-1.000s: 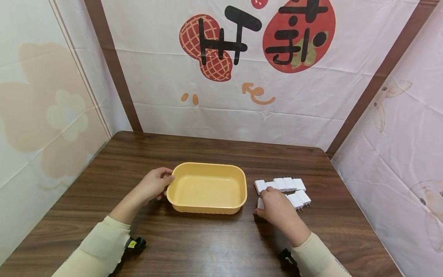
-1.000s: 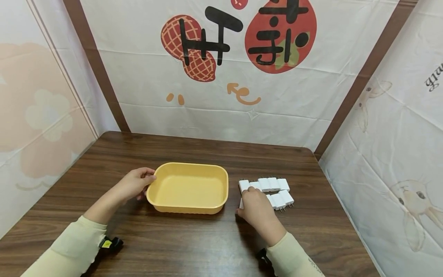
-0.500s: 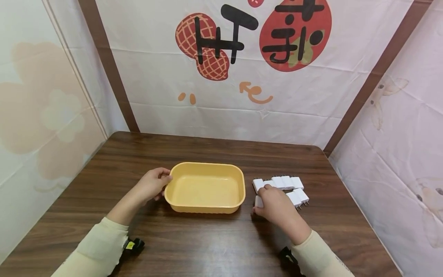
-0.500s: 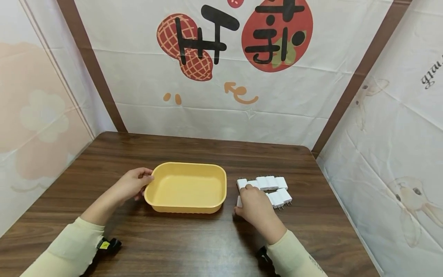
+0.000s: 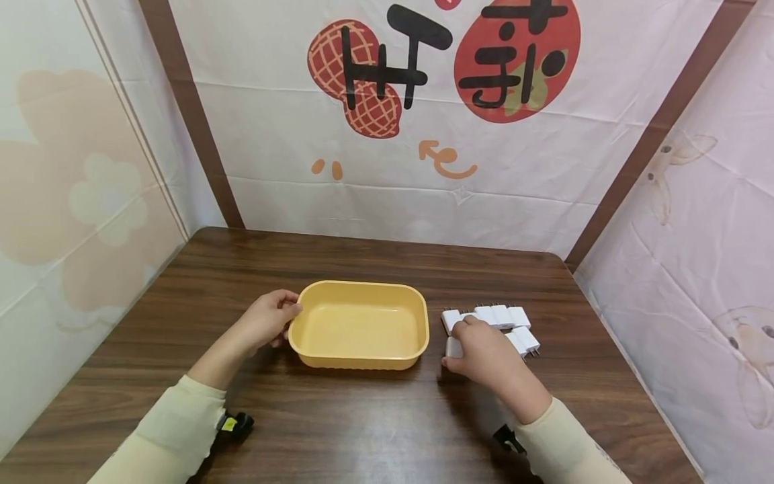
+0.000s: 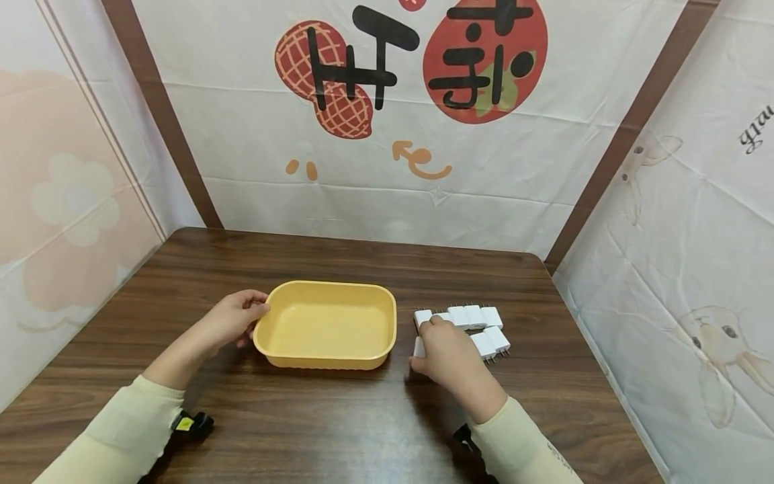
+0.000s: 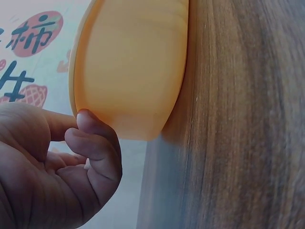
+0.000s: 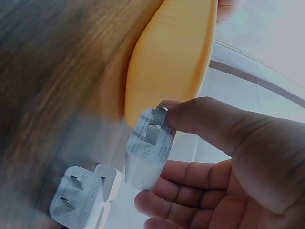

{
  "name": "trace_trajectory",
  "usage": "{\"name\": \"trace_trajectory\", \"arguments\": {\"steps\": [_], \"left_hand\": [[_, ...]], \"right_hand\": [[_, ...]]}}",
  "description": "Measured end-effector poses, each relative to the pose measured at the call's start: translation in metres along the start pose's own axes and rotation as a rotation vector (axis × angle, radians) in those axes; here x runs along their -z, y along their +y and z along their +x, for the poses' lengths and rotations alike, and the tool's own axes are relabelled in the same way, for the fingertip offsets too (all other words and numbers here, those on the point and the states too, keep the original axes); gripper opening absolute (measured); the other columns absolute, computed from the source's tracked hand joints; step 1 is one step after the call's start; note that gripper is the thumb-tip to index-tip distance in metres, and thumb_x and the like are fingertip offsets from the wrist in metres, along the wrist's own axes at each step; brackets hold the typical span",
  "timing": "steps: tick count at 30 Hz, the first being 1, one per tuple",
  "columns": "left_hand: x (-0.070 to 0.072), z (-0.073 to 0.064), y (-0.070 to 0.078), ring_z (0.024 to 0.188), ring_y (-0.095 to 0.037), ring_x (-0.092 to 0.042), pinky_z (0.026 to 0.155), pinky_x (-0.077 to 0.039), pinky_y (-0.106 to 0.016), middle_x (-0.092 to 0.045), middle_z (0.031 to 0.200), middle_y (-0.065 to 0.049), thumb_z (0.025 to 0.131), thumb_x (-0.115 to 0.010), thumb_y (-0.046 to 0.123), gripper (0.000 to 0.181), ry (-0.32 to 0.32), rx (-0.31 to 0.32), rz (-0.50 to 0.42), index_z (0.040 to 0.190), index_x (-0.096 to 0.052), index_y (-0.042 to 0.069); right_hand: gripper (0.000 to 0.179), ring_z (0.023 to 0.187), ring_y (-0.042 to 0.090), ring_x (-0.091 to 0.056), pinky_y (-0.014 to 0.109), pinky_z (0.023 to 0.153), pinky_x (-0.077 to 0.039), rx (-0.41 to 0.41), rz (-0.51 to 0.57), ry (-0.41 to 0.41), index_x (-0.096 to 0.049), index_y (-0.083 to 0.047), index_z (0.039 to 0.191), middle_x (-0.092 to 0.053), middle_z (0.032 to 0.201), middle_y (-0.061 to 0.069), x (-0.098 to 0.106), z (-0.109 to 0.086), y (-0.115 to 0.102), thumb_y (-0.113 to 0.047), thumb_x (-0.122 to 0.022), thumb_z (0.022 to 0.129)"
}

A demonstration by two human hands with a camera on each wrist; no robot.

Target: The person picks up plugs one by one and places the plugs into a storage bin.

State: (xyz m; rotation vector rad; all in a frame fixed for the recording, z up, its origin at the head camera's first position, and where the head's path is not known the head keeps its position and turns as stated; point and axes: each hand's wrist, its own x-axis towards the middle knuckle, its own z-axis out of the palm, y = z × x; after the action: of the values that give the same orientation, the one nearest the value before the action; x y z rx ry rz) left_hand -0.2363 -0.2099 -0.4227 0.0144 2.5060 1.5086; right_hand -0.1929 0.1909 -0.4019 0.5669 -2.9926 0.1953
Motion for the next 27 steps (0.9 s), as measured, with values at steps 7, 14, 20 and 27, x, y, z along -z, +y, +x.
{"name": "trace_trajectory", "arguments": {"steps": [7, 14, 20, 27], "left_hand": [[0.000, 0.002, -0.001, 0.061, -0.016, -0.055, 0.046, -0.046, -0.028, -0.059, 0.092, -0.015, 0.109, -0.047, 0.020, 0.041, 0.007, -0.005, -0.009, 0.141, -0.045, -0.006], [-0.001, 0.001, -0.002, 0.060, -0.016, -0.055, 0.046, -0.046, -0.028, -0.060, 0.096, -0.017, 0.109, -0.047, 0.019, 0.041, 0.009, -0.003, -0.013, 0.140, -0.045, -0.007], [-0.001, 0.001, -0.002, 0.060, -0.016, -0.055, 0.045, -0.046, -0.028, -0.059, 0.094, -0.014, 0.109, -0.047, 0.020, 0.041, 0.011, -0.003, -0.022, 0.140, -0.045, -0.007], [-0.002, 0.001, -0.003, 0.060, -0.016, -0.055, 0.045, -0.046, -0.028, -0.059, 0.094, -0.016, 0.109, -0.047, 0.019, 0.041, 0.014, -0.005, -0.023, 0.141, -0.045, -0.008]], "right_hand": [[0.040, 0.071, 0.016, -0.053, 0.034, 0.061, -0.046, 0.015, 0.012, 0.009, -0.068, -0.011, 0.095, -0.061, 0.092, 0.003, 0.009, 0.001, -0.004, -0.039, -0.088, 0.075], [0.044, 0.074, 0.016, -0.056, 0.034, 0.064, -0.049, 0.041, 0.000, 0.026, -0.070, -0.010, 0.101, -0.063, 0.095, 0.002, 0.016, 0.004, -0.011, -0.042, -0.087, 0.076], [0.044, 0.074, 0.013, -0.056, 0.032, 0.064, -0.050, 0.053, 0.006, 0.035, -0.070, -0.011, 0.102, -0.062, 0.095, 0.000, 0.023, 0.007, -0.020, -0.042, -0.087, 0.076], [0.042, 0.074, 0.012, -0.054, 0.030, 0.061, -0.049, 0.064, 0.019, 0.033, -0.070, -0.011, 0.100, -0.061, 0.093, -0.001, 0.027, 0.012, -0.028, -0.042, -0.087, 0.078]]}}
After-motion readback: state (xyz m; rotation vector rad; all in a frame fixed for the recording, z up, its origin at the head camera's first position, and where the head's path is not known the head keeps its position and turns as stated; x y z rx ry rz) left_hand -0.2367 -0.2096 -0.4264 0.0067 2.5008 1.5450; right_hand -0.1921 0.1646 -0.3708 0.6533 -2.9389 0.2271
